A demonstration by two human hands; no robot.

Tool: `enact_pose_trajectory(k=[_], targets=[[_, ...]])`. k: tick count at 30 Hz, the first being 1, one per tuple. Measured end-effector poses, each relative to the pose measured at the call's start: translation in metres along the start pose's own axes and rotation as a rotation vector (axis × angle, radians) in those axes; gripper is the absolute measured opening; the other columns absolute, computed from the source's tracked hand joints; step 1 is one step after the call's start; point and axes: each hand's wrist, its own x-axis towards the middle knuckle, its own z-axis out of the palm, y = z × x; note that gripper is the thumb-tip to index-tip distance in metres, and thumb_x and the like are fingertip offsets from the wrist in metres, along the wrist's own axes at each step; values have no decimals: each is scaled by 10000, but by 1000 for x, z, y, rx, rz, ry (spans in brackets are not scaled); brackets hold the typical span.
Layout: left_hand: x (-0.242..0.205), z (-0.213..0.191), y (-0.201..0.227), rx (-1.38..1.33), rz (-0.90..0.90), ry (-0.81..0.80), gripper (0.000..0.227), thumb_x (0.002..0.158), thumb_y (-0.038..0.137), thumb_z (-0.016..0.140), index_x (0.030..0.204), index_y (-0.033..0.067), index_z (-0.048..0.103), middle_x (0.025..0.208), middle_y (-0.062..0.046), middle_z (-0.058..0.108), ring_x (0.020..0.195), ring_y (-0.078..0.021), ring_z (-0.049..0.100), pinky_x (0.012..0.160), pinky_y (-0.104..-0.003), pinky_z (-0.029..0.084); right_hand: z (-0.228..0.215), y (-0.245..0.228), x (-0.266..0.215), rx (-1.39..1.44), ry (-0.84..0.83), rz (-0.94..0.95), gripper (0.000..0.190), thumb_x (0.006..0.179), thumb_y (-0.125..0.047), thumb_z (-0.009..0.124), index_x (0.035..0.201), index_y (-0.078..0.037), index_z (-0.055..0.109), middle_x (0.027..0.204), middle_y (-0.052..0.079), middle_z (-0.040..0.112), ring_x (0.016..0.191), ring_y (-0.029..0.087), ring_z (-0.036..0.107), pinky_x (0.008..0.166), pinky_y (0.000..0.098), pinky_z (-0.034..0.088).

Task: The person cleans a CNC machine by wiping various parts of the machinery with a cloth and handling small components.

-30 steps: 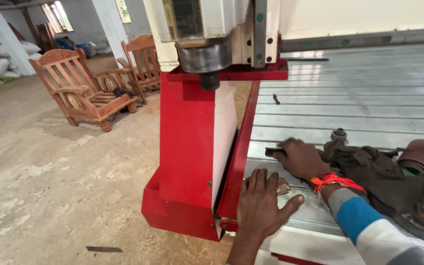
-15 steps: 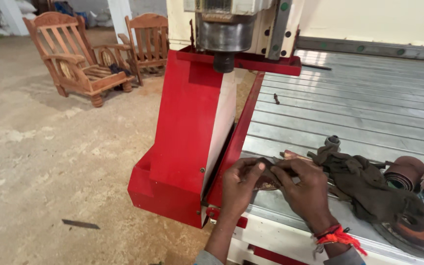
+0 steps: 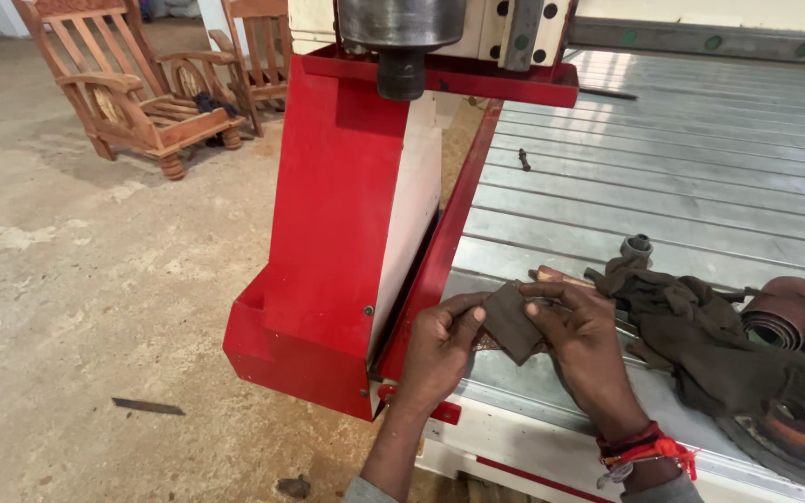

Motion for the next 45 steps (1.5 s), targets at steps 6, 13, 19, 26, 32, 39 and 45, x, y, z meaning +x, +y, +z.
enact_pose_trajectory(k=[6, 13, 19, 26, 32, 39, 45], targets=[[-1, -4, 1, 74, 41, -21, 279, 1037, 88, 570, 1227, -69, 700, 1009, -122, 761, 859, -122, 703, 775, -276, 600, 0, 0, -4, 0, -31, -56, 199, 907, -7, 651, 1090, 6, 730, 1298, 86, 640, 847, 148, 731, 630, 278, 650], [0, -3, -1, 167, 14, 88, 294, 1015, 125, 589, 1231, -32, 713, 974, -88, 769, 812, -87, 686, 732, -253, 585, -3, 10, -8, 75, -169, 116, 336, 912, 41, 665, 1244, 9, 709, 955, 125, 768, 839, 108, 693, 662, 244, 541], [-2, -2, 3, 197, -4, 121, 339, 1013, 182, 606, 1278, -3, 708, 937, -84, 760, 760, -80, 640, 675, -241, 538, -1, 6, -9, 112, -221, 81, 442, 890, 44, 618, 1330, 12, 646, 1105, 123, 746, 946, 118, 693, 768, 248, 562], [-5, 4, 15, 177, 38, 103, 397, 949, 223, 719, 1261, -21, 697, 944, -73, 751, 851, -93, 698, 750, -242, 588, 4, -2, -8, 217, -253, 164, 438, 871, -47, 702, 1288, 67, 635, 1148, 147, 752, 995, 176, 743, 842, 314, 627], [-4, 4, 14, 203, 34, 124, 364, 945, 214, 719, 1231, -11, 708, 916, -73, 752, 826, -88, 704, 744, -239, 594, 1, 8, -7, 98, -207, 197, 366, 931, -114, 654, 1251, 59, 681, 1100, 119, 784, 981, 160, 741, 861, 296, 615], [-3, 2, 8, 145, -8, 119, 309, 942, 65, 631, 1240, 6, 688, 914, -42, 726, 786, -75, 687, 711, -250, 627, -4, 27, -4, 113, -141, 132, 318, 1002, -155, 596, 1176, 84, 711, 1015, 113, 748, 901, 135, 695, 809, 305, 588], [-4, 3, 7, 189, 35, 95, 318, 936, 6, 624, 1245, 5, 697, 899, -63, 706, 776, -80, 658, 697, -254, 595, -1, 8, -1, 182, -20, 143, 336, 1055, -181, 537, 992, 126, 658, 962, 150, 696, 805, 200, 751, 674, 366, 684]])
